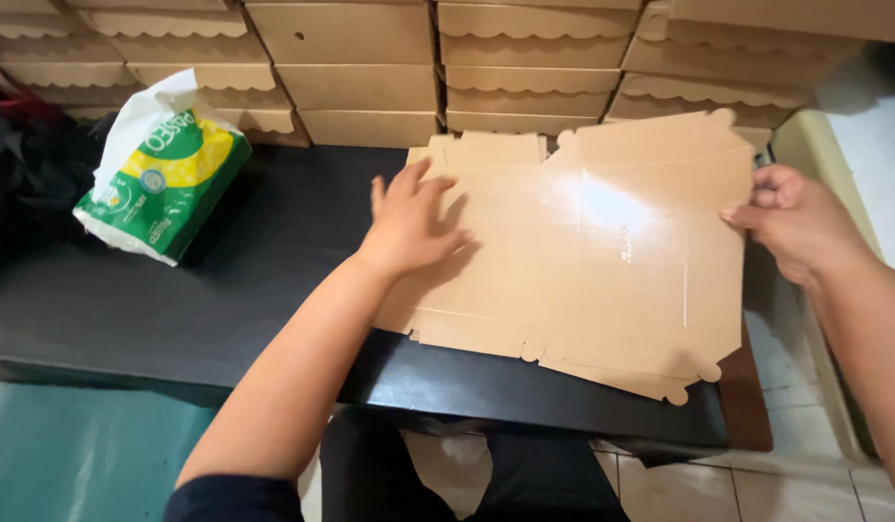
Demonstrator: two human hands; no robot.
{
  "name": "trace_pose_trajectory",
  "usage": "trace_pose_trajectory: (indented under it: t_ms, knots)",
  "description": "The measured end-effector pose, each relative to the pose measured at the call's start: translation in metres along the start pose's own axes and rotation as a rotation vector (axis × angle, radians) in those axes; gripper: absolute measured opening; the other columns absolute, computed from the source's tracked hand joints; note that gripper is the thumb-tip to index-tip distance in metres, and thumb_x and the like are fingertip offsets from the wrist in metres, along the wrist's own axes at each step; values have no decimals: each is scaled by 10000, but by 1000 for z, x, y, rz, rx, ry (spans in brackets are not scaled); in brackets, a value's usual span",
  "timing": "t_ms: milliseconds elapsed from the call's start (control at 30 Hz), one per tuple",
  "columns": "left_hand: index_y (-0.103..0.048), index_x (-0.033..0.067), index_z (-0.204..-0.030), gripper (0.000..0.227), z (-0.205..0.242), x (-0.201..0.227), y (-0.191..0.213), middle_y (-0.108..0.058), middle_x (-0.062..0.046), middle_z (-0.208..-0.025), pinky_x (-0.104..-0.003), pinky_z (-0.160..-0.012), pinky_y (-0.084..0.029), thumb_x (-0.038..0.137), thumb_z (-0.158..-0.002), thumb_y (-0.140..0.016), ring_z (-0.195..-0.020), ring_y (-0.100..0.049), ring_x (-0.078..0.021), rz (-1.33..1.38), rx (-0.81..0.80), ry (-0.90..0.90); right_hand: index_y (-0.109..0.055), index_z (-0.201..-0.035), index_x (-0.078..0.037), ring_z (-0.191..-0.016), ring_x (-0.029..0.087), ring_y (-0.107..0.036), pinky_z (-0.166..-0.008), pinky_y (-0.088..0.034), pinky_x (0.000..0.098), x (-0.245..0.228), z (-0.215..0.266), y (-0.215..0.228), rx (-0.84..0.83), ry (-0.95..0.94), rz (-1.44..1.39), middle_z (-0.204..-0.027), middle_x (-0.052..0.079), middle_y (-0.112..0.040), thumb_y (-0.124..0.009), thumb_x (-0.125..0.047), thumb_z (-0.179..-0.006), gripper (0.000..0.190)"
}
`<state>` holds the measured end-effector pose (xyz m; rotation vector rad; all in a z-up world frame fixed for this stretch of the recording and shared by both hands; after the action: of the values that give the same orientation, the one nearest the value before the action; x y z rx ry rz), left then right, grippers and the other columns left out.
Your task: The person assembles flat cardboard boxes by hand. They pick up a flat piece of cardboard, fold the sides up, and interlock the tabs to form a box shape. The person repeats this process for multiple boxes, stacking the finished ones on the table.
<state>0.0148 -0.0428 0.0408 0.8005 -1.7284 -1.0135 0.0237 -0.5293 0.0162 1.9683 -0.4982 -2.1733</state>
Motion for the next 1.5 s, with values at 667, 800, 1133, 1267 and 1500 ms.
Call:
trace_pose_trajectory:
  t_ms: [667,800,1133,1267,1500]
  knots:
    - [-602,29,-1349,469,-46,-49,-11,-686,-119,-1217,-296,-895,-589,56,-914,-776,-1072,-710,-170,690,583,81,-442,-1462,41,-1208,299,-671,-998,-570,454,-5,7,12,-144,177,-71,-1346,225,-634,-517,41,-978,490]
    - [-666,30,-1182,341,-41,-44,1,-668,-87,-1069,-281,-779,-585,62,-870,-799,-905,-662,-111,607,632,58,-427,-1403,79,-1201,341,-665,-994,-570,477,13,-6,18,-144,131,-33,-1275,255,-605,-549,35,-984,439]
    - [-461,54,-1135,122,-47,-52,-26,-594,-6,-967,-214,-771,-479,28,-1088,-570,-875,-544,-67,890,643,-92,-308,-1499,107,-1100,306,-655,-894,-545,424,28,-8,31,-142,178,-113,-1277,273,-609,-596,59,-997,580]
    - [-444,65,-1181,124,-48,-58,-22,-544,5,-999,-211,-808,-451,45,-1120,-550,-901,-500,-65,968,676,-132,-308,-1637,23,-1080,316,-686,-882,-530,414,-15,16,11,-114,130,-101,-1257,304,-646,-616,98,-940,766]
    - [-440,71,-1189,134,-48,-55,-27,-500,19,-1007,-216,-828,-422,57,-1132,-560,-912,-454,-67,1116,670,-170,-494,-1393,101,-1247,266,-655,-1066,-545,388,-33,23,2,-191,186,-167,-1305,227,-645,-652,36,-974,453]
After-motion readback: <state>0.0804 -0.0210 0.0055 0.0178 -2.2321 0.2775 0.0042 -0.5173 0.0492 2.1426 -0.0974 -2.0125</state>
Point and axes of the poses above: each hand's wrist, its own z-axis away from the middle knuckle, its own y-axis out of the back of the hand, x = y × z, the point moved 1 cm from there along -z, towards the middle knuckle
